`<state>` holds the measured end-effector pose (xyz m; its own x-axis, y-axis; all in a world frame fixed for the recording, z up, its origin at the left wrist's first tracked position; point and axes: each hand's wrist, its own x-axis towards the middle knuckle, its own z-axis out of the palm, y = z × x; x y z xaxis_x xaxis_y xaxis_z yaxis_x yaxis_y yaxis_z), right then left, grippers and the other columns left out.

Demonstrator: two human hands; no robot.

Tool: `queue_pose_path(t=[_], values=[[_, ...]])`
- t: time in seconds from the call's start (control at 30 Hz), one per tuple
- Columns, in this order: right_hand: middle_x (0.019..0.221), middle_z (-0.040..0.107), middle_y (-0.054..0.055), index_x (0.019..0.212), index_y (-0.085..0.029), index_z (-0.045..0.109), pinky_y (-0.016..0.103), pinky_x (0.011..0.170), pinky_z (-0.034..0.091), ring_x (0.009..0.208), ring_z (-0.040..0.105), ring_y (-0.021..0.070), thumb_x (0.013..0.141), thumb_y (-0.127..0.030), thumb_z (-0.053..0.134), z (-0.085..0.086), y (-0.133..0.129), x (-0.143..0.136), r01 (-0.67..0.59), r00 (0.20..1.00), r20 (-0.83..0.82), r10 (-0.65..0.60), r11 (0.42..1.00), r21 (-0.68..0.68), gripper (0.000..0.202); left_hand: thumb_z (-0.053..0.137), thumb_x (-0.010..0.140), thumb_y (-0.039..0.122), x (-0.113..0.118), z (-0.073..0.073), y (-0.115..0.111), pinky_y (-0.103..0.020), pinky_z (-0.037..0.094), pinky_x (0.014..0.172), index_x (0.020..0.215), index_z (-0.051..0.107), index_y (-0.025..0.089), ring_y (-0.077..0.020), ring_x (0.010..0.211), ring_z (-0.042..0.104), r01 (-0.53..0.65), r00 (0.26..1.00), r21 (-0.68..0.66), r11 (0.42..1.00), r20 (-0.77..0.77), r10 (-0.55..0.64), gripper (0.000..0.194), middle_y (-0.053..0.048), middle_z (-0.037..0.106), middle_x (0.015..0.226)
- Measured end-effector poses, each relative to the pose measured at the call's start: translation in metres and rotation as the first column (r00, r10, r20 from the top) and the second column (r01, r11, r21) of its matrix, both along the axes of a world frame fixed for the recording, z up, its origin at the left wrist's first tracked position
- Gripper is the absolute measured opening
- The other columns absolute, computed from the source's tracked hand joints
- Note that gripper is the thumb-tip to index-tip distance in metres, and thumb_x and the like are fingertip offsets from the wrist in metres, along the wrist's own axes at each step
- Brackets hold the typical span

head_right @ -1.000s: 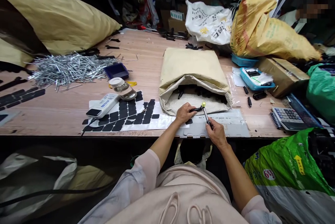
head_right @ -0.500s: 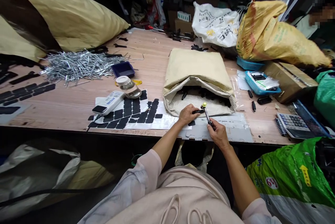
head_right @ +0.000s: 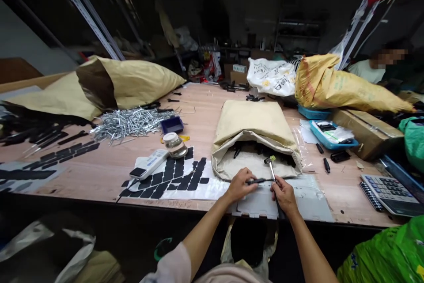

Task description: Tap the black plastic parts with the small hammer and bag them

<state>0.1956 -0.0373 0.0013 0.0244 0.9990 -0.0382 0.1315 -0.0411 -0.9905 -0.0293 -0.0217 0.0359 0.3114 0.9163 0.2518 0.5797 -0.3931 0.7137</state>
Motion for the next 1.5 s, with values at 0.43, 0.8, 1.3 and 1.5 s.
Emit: queue_pose_path(t=[0.43, 0.8, 1.3, 1.5], values=[[0.065, 0.06, -0.004, 0.121, -0.01, 0.065, 0.027, 0.046, 0.042, 0.044, 0.052, 0.0125, 0.075, -0.057, 0.064, 0.006, -0.002, -0.01, 0.038, 0.999, 0.022, -0.038, 0.999, 0.0, 0.065, 0.078, 0.077, 0.044, 0.0, -0.082, -0.125, -0.058, 0.022, 0.124, 0.112, 0.071, 0.027, -0.0366, 0.152, 0.025, 0.275, 0.919, 0.11, 0.955, -0.321, -0.227, 0.039, -0.005, 0.02, 0.17], [0.066, 0.061, -0.004, 0.121, -0.01, 0.064, 0.026, 0.046, 0.044, 0.045, 0.053, 0.0118, 0.077, -0.05, 0.063, 0.008, -0.001, -0.004, 0.019, 0.999, 0.026, -0.018, 1.0, -0.011, 0.059, 0.061, 0.092, 0.031, -0.002, 0.005, -0.008, -0.032, 0.054, 0.076, 0.101, 0.072, 0.021, -0.0189, 0.088, 0.064, -0.347, 0.936, 0.005, 0.938, -0.061, 0.346, 0.018, -0.008, 0.066, 0.107], [0.067, 0.061, -0.003, 0.119, -0.011, 0.065, 0.024, 0.045, 0.046, 0.045, 0.054, 0.0106, 0.08, -0.045, 0.063, 0.009, 0.0, -0.003, 0.027, 1.0, 0.007, -0.027, 1.0, -0.009, 0.052, 0.067, 0.087, 0.031, -0.019, 0.0, 0.078, -0.032, 0.047, 0.085, 0.102, 0.073, 0.022, -0.023, 0.101, 0.063, -0.511, 0.84, -0.06, 0.858, -0.248, 0.483, 0.018, -0.008, 0.071, 0.107], [0.066, 0.061, -0.004, 0.118, -0.012, 0.066, 0.023, 0.044, 0.045, 0.044, 0.052, 0.0096, 0.08, -0.044, 0.063, 0.01, 0.0, -0.003, 0.026, 1.0, 0.004, -0.026, 1.0, 0.013, 0.05, 0.072, 0.084, 0.033, 0.013, -0.007, 0.047, -0.03, 0.045, 0.083, 0.098, 0.076, 0.024, -0.0215, 0.099, 0.059, -0.202, 0.957, -0.112, 0.973, -0.236, 0.171, 0.017, -0.004, 0.069, 0.097]])
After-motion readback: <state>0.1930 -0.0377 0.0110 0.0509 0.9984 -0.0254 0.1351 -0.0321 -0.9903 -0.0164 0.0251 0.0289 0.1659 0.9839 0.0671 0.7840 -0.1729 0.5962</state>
